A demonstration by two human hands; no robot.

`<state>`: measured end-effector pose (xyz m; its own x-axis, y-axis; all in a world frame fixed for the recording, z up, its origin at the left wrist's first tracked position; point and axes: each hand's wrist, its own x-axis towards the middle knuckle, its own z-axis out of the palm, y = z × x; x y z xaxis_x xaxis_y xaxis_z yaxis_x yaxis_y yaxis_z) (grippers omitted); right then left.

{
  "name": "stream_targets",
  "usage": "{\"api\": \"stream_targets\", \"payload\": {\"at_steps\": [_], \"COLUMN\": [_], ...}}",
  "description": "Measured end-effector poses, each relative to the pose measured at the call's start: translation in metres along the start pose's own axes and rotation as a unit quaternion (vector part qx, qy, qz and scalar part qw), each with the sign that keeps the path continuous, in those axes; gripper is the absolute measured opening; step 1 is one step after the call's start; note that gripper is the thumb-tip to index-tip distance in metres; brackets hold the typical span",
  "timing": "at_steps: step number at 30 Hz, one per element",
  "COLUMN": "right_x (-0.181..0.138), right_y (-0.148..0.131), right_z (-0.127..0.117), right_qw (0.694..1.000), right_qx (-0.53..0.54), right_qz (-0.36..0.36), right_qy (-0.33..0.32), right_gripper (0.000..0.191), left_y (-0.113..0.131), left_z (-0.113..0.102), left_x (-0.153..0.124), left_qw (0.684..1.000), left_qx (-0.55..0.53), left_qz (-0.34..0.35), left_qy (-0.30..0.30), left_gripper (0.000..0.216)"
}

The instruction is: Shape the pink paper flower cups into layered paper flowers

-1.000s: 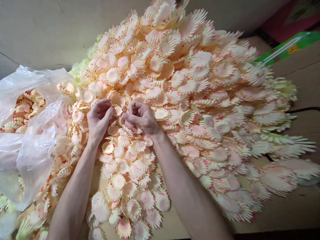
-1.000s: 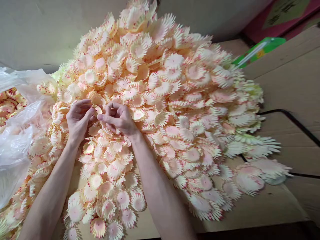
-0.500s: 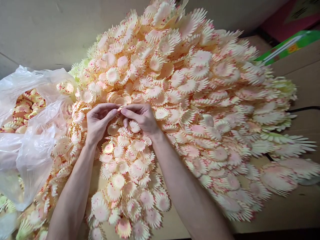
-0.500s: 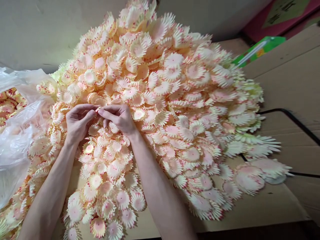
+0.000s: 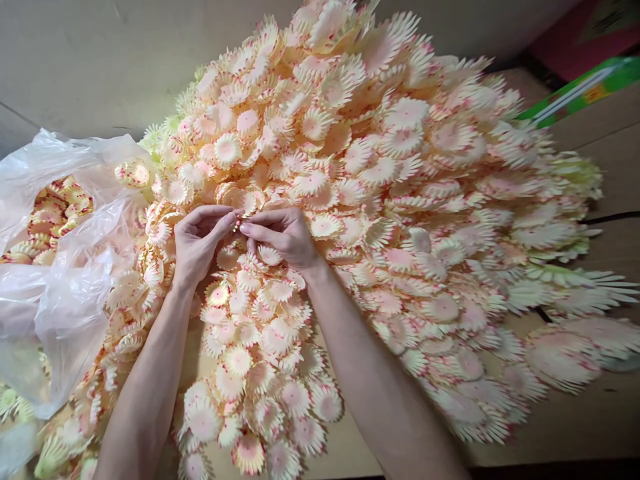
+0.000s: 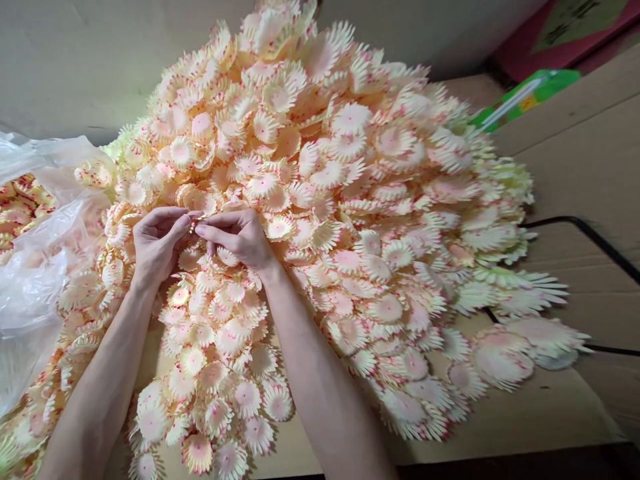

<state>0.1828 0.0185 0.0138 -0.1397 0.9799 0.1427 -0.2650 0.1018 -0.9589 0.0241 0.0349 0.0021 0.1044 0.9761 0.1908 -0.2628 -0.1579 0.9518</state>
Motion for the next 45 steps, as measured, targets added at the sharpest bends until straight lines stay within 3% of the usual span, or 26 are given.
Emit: {"api": "stream_targets", "payload": {"at_steps": [45], "right_x": [-0.0015], "right_y": [0.0004], "right_z": [0.0013], "right_qw": [1.000], "right_qx": [-0.002], "right_qz": [0.004], "right_qy": [0.020], "right_gripper": [0.017], "left_y": [-0.0002], "left_z": [0.0025], "left_x": [-0.0022], "left_qw": [1.000], "left_qx": [0.010], "left_qz": [0.012], "left_qy": [-0.018], "left_gripper": [0.023]}}
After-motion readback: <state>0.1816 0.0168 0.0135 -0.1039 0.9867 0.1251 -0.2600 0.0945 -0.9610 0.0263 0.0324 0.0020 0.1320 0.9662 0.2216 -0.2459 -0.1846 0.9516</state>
